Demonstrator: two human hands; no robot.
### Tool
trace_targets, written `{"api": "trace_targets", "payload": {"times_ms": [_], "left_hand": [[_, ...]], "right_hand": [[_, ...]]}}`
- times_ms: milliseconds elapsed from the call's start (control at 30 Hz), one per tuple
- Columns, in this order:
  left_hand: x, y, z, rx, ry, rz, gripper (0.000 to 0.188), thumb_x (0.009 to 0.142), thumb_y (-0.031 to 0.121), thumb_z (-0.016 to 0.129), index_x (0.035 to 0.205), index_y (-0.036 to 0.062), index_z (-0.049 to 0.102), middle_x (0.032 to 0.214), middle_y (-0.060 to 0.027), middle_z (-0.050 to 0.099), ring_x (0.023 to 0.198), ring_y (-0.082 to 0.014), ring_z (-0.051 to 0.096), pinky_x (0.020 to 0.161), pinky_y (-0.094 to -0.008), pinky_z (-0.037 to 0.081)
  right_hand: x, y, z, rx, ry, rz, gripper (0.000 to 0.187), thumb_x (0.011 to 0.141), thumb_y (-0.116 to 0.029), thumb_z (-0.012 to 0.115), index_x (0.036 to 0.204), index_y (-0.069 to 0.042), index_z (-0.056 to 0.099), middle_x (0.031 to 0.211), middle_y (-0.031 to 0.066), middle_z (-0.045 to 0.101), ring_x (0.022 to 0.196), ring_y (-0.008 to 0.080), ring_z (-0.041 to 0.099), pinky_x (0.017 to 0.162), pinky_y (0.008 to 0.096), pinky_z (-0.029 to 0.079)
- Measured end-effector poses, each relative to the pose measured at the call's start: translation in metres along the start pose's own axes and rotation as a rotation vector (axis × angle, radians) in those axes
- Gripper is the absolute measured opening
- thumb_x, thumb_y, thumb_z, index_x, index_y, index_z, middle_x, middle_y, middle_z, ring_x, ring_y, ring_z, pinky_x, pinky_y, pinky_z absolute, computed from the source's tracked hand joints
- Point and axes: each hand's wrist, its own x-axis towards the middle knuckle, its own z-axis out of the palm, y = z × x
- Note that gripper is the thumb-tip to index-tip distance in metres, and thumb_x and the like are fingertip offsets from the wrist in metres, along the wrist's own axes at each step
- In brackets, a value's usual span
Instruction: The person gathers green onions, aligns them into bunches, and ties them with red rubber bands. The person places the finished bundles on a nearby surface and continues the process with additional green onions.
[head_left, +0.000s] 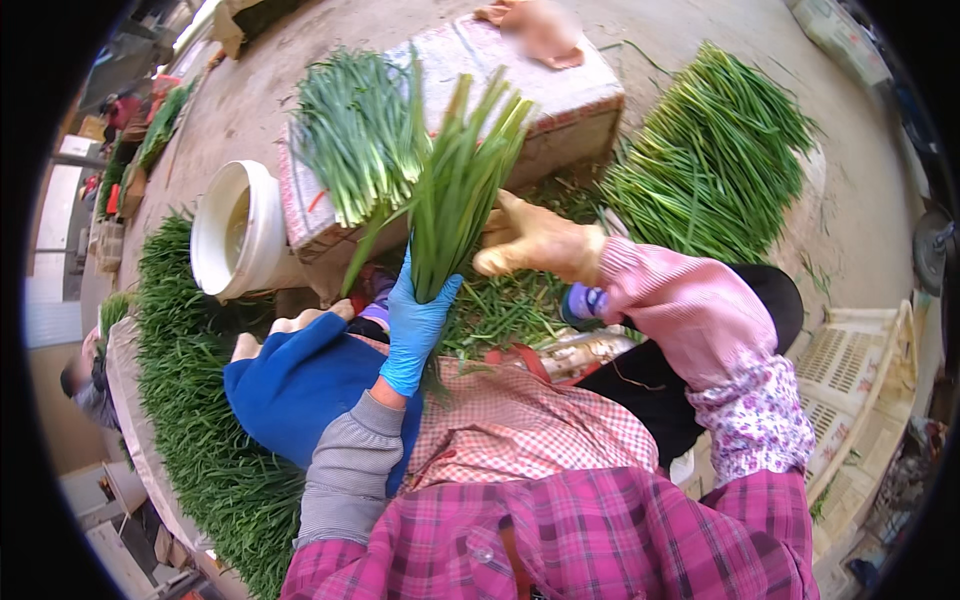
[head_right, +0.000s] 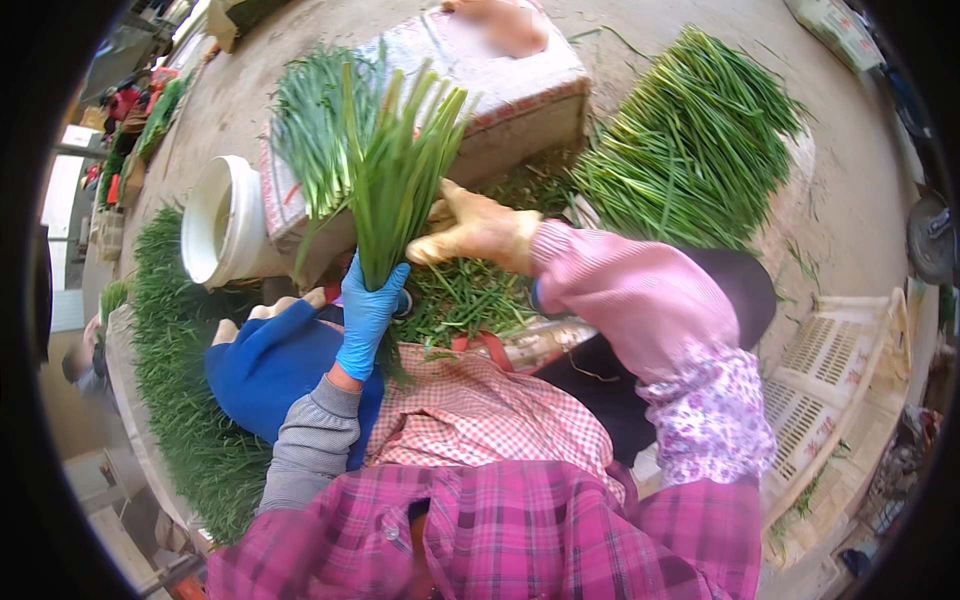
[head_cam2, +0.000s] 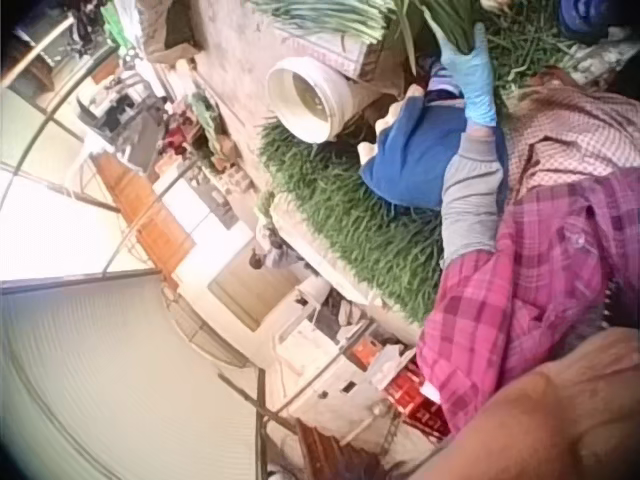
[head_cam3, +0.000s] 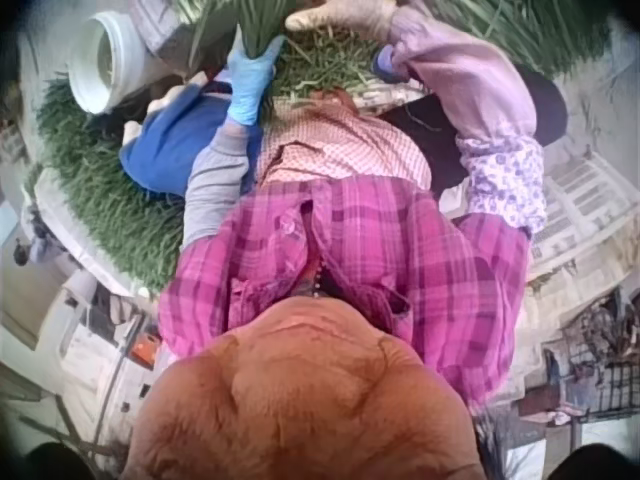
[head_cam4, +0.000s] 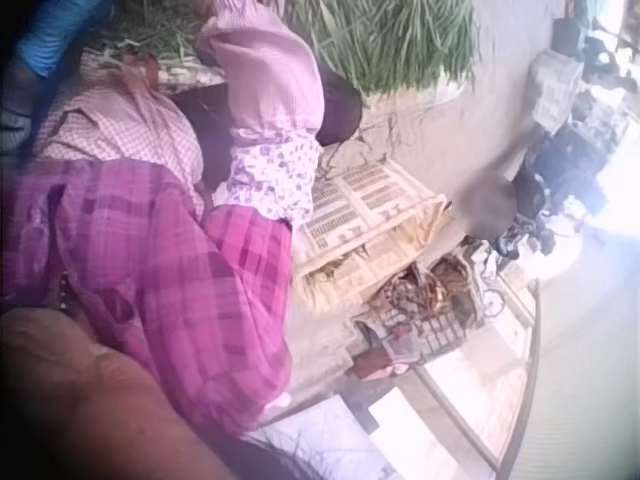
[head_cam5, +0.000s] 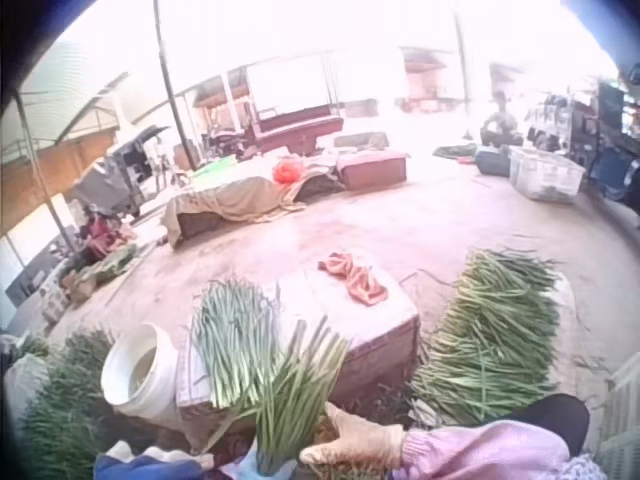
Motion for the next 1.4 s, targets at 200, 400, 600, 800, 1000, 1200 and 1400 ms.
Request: {"api": "trace_targets", "payload": {"times_ms": [200, 400, 600, 800, 1000, 1200, 1400], "left_hand": [[-0.008, 0.011, 0.004, -0.155, -0.428, -0.118, 0.088, 0.076, 0.023, 0.075, 0.144, 0.0049, 0.023, 0.116, -0.0152, 0.060, 0.103, -0.0245, 0.060, 0.086, -0.0333, 0.048], [-0.011, -0.015, -0.014, -0.857, -0.591, -0.474, 0.057, 0.088, 0.036, 0.059, 0.131, 0.0038, 0.041, 0.106, -0.0182, 0.060, 0.079, -0.0215, 0.060, 0.067, -0.0304, 0.050], [-0.002, -0.019, -0.024, -0.924, -0.447, -0.601, 0.013, 0.088, 0.016, 0.059, 0.089, 0.0047, 0.052, 0.054, -0.0026, 0.046, 0.034, -0.0095, 0.038, 0.035, -0.0230, 0.030], [0.002, -0.022, -0.019, -0.738, -0.362, -0.560, 0.013, 0.087, 0.014, 0.061, 0.087, 0.0028, 0.055, 0.053, -0.0029, 0.047, 0.034, -0.0096, 0.039, 0.033, -0.0235, 0.030], [-0.003, 0.002, -0.011, -0.437, -0.317, -0.446, 0.013, 0.088, 0.014, 0.059, 0.087, 0.0015, 0.055, 0.051, -0.0019, 0.046, 0.032, -0.0096, 0.037, 0.033, -0.0225, 0.028], [0.003, -0.016, -0.022, -0.666, -0.345, -0.505, 0.017, 0.090, 0.015, 0.056, 0.077, 0.0067, 0.050, 0.050, 0.0001, 0.044, 0.032, -0.0075, 0.037, 0.033, -0.0219, 0.029], [0.000, -0.023, -0.022, -0.755, -0.484, -0.552, 0.013, 0.089, 0.015, 0.057, 0.089, 0.0036, 0.053, 0.053, -0.0022, 0.045, 0.032, -0.0088, 0.036, 0.033, -0.0222, 0.028]], "right_hand": [[0.006, 0.014, 0.018, 0.535, 0.085, 0.127, 0.032, 0.078, -0.011, 0.069, 0.108, -0.005, 0.059, 0.094, 0.0066, 0.065, 0.088, 0.0189, 0.061, 0.076, 0.0377, 0.051], [0.008, 0.001, 0.030, 0.272, -0.064, -0.045, 0.046, 0.073, -0.005, 0.074, 0.115, -0.005, 0.056, 0.101, 0.0062, 0.064, 0.089, 0.0176, 0.061, 0.079, 0.0296, 0.052], [0.013, -0.020, -0.032, -0.423, 0.377, -0.380, 0.064, 0.068, -0.004, 0.074, 0.127, -0.009, 0.047, 0.117, 0.0081, 0.056, 0.111, 0.0207, 0.051, 0.097, 0.0354, 0.042], [0.008, -0.071, -0.037, -1.160, 0.590, -0.836, 0.038, 0.073, -0.011, 0.071, 0.110, -0.018, 0.065, 0.124, 0.0078, 0.055, 0.119, 0.0266, 0.045, 0.102, 0.0370, 0.032], [0.015, -0.063, -0.017, -1.283, 0.538, -0.758, 0.023, 0.073, -0.023, 0.073, 0.095, -0.018, 0.072, 0.130, 0.0080, 0.053, 0.126, 0.0257, 0.039, 0.103, 0.0388, 0.028], [-0.005, -0.113, -0.064, 0.091, -0.089, -0.622, 0.014, 0.086, -0.009, 0.060, 0.096, -0.003, 0.066, 0.108, 0.0131, 0.061, 0.114, 0.0226, 0.047, 0.098, 0.0383, 0.034], [0.031, -0.072, -0.047, -0.810, 0.250, -0.807, 0.031, 0.074, -0.007, 0.070, 0.104, -0.010, 0.065, 0.099, 0.0085, 0.066, 0.094, 0.0224, 0.062, 0.085, 0.0322, 0.048]]}}
